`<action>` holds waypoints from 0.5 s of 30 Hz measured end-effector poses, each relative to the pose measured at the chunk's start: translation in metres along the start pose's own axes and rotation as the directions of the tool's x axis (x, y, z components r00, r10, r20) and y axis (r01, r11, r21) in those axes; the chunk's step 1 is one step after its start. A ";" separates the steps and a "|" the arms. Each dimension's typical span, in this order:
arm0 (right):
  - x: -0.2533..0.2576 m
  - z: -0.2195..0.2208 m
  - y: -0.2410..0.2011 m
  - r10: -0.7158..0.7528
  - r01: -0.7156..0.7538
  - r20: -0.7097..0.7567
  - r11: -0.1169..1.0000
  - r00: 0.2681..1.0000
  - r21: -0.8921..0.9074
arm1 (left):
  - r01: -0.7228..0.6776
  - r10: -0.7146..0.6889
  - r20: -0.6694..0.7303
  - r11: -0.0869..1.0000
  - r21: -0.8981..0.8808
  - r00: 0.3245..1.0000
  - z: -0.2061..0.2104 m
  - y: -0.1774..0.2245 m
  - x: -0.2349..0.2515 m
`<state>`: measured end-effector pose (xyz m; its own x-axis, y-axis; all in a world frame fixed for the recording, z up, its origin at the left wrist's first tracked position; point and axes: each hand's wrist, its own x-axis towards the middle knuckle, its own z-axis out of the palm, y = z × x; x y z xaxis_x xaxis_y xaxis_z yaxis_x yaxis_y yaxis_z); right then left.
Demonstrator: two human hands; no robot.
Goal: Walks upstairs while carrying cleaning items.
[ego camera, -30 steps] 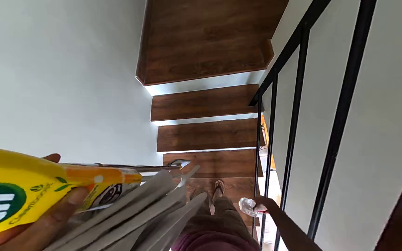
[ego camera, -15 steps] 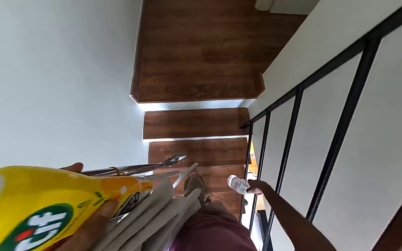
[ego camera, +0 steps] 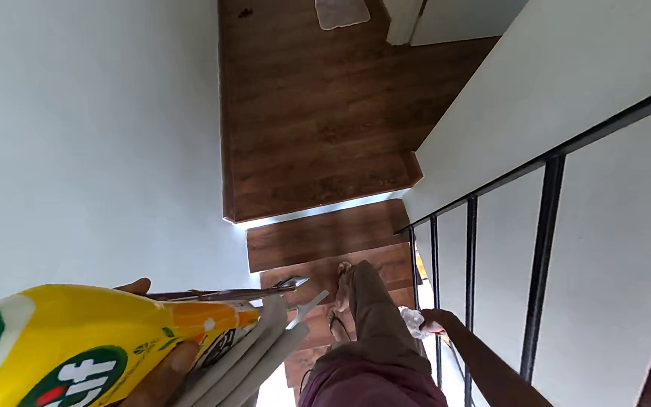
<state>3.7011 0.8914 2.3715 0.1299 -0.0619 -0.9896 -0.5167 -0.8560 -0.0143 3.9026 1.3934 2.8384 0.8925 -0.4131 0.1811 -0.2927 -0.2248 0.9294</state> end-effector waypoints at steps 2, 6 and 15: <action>0.002 -0.019 -0.007 -0.032 0.030 0.032 0.998 0.999 0.054 | 0.010 -0.010 -0.004 1.000 0.021 1.000 0.002 0.015 0.032; -0.005 -0.055 -0.017 -0.052 0.050 0.034 0.996 0.998 0.069 | 0.062 -0.055 -0.203 0.998 0.027 0.978 0.019 0.049 0.099; -0.091 -0.191 -0.070 -0.141 0.141 0.013 0.990 0.990 -0.029 | -0.078 0.083 -0.049 0.991 0.105 0.995 -0.063 0.136 0.182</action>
<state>3.8871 0.8595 2.4903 0.1907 0.0656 -0.9794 -0.4682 -0.8709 -0.1495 4.0465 1.3431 3.0177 0.8807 -0.3870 0.2731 -0.3954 -0.2833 0.8737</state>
